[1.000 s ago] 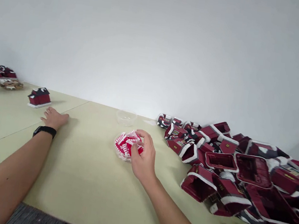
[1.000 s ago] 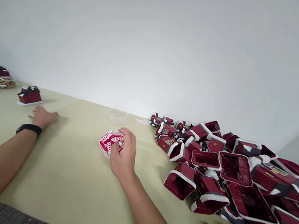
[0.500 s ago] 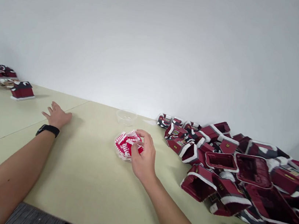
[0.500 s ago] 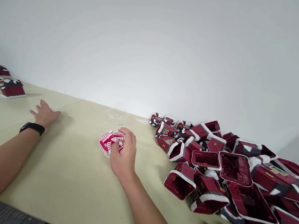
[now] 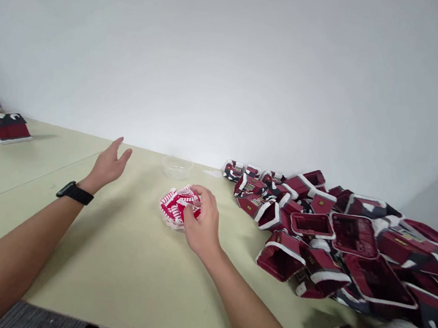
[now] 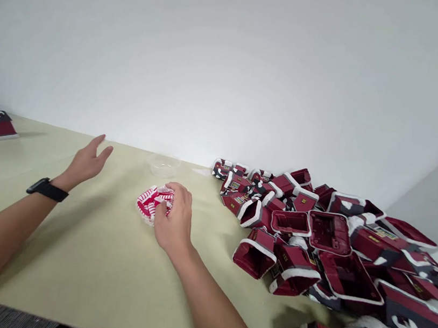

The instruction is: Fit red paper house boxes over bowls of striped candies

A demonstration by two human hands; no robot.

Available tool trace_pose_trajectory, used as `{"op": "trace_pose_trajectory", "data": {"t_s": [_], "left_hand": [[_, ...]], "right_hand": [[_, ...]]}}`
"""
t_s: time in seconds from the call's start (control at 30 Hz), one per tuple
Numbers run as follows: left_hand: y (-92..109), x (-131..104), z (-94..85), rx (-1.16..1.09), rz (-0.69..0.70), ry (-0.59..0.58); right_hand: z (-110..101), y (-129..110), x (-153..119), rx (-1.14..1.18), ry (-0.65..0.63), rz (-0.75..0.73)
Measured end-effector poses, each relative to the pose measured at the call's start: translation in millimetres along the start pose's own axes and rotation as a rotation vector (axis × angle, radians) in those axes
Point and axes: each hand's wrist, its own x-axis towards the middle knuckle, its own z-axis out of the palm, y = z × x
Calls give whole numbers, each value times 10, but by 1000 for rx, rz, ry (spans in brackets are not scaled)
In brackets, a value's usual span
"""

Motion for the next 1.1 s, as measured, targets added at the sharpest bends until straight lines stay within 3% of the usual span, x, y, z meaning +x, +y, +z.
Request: {"op": "trace_pose_trajectory", "data": {"t_s": [0.1, 0.2, 0.43, 0.63, 0.87, 0.93, 1.03, 1.1], "left_hand": [[194, -109, -3, -134, -8, -78], [304, -190, 6, -187, 10, -59], [344, -286, 75, -30, 215, -127], [327, -325, 168, 11, 249, -194], [238, -276, 239, 49, 150, -195], [206, -256, 254, 79, 135, -202], [161, -232, 276, 108, 137, -211], [132, -218, 294, 115, 137, -218]], "right_hand": [[-7, 3, 3, -15, -9, 10], [-9, -7, -3, -30, -8, 4], [-73, 59, 73, -115, -37, 24], [-396, 324, 331, -351, 56, 20], [-670, 770, 363, -611, 236, 190], [-703, 804, 366, -673, 180, 313], [-737, 750, 398, -856, -7, 526], [-749, 688, 422, -924, -81, 575]]}}
